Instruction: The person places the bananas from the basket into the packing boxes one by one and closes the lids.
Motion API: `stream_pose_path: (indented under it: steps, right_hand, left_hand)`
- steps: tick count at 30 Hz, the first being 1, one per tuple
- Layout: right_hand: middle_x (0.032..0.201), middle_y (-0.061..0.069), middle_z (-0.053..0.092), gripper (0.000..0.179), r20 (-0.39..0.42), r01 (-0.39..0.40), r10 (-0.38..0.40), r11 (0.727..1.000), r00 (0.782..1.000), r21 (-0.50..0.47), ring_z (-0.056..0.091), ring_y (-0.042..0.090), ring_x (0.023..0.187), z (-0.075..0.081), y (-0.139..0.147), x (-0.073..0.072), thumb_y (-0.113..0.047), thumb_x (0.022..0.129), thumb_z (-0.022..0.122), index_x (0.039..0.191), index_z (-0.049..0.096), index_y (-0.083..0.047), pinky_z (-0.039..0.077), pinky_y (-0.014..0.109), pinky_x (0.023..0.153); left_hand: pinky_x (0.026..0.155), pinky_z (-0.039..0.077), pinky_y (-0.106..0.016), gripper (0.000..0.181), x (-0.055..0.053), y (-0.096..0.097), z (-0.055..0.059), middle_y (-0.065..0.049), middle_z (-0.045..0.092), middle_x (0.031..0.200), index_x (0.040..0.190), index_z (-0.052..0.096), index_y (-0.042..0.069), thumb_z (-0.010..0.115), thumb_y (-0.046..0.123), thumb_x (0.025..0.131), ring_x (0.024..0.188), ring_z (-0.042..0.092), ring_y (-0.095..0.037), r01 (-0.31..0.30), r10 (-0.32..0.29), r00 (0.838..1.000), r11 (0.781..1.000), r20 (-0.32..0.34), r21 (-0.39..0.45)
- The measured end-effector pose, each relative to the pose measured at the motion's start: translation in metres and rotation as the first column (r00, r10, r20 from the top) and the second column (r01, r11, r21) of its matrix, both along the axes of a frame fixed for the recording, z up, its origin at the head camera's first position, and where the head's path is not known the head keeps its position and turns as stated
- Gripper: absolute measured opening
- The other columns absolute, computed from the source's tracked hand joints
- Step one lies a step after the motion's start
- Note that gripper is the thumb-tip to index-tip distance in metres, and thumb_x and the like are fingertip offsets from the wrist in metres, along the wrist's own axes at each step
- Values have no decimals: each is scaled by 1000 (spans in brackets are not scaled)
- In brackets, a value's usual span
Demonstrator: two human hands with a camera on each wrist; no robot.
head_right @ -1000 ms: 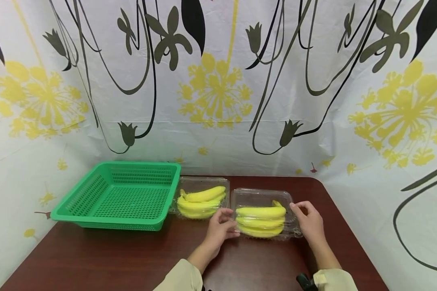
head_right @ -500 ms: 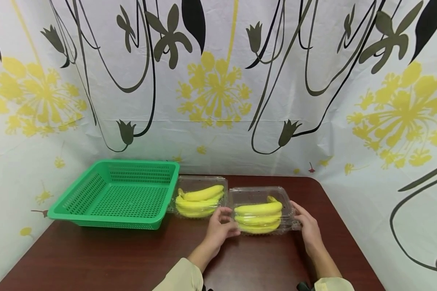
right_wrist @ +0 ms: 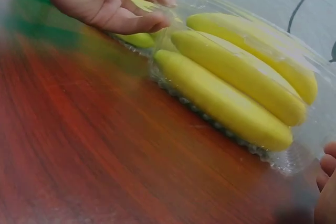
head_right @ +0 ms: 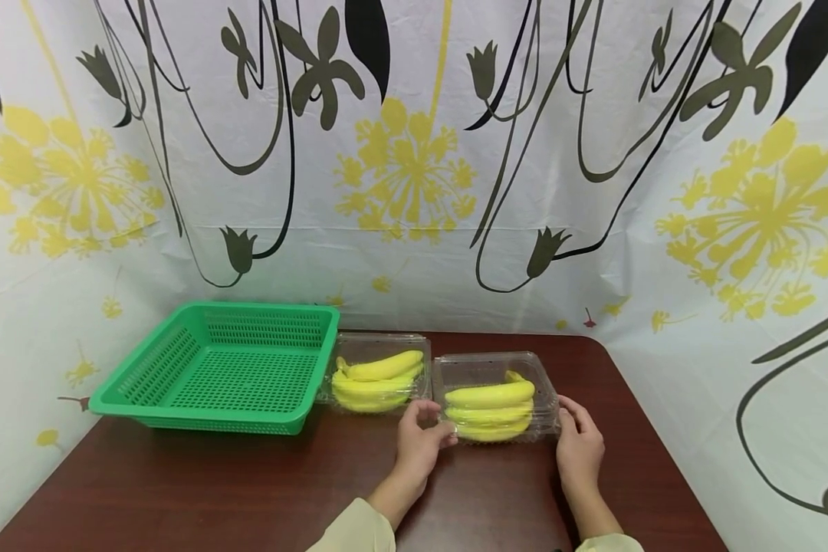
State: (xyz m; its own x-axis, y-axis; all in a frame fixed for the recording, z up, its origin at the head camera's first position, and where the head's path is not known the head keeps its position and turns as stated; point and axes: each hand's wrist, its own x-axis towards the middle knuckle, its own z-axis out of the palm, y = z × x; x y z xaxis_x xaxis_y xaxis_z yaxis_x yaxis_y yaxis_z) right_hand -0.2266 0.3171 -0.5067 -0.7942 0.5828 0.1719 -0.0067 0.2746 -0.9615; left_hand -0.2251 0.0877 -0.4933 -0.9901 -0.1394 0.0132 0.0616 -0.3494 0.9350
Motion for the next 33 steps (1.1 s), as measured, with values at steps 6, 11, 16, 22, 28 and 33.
stream_pose_path:
  steps: [6, 11, 16, 22, 28, 33]
  right_hand:
    - [74, -6, 59, 29, 12, -3, 4, 997, 1000, -73, 51, 9, 62, -1, 0, 0, -12, 97, 52, 122, 66, -10, 44, 21, 54]
    - [71, 0, 56, 32, 11, -72, 74, 990, 997, -122, 49, 10, 58, 0, 2, -2, -7, 97, 48, 126, 62, -9, 44, 22, 51]
    - [68, 0, 55, 34, -2, -90, 91, 980, 996, -177, 49, 10, 56, 1, 3, -2, -2, 95, 45, 126, 60, -9, 43, 22, 48]
    - [65, 0, 54, 38, -28, -117, 114, 961, 993, -251, 47, 8, 52, 1, 3, -1, 3, 91, 43, 123, 59, -9, 41, 21, 44]
    - [64, 0, 51, 37, -25, -138, 137, 941, 990, -309, 44, 7, 49, 1, 2, 2, 2, 93, 40, 124, 56, -12, 37, 22, 42]
    - [66, 0, 49, 36, -24, -151, 151, 938, 988, -313, 43, 7, 49, 2, 1, 2, 0, 96, 38, 127, 54, -12, 37, 22, 42]
  left_hand:
    - [53, 56, -32, 40, -5, -3, -7, -13, 49, 95, 105, 55, -6, 66, -20, 69, 59, 63, -19, 72, -73, 997, 997, 12, 35]
    - [49, 54, -30, 41, -7, -5, -6, -12, 50, 94, 104, 56, -2, 66, -20, 69, 58, 64, -20, 78, -78, 995, 997, 57, 0]
    - [47, 53, -30, 42, -7, -5, -2, -11, 50, 93, 102, 57, 0, 65, -20, 67, 55, 63, -18, 86, -83, 993, 996, 86, -38]
    - [45, 51, -29, 45, -7, -5, -2, -11, 50, 91, 102, 57, 1, 63, -19, 63, 54, 62, -17, 87, -80, 993, 993, 82, -78]
    - [43, 50, -27, 44, -7, -5, -4, -11, 52, 91, 101, 58, 1, 63, -19, 62, 54, 62, -17, 83, -75, 994, 992, 83, -96]
    - [43, 49, -27, 42, -6, -5, -2, -10, 52, 93, 100, 59, 2, 65, -20, 64, 56, 65, -18, 79, -69, 993, 992, 99, -103]
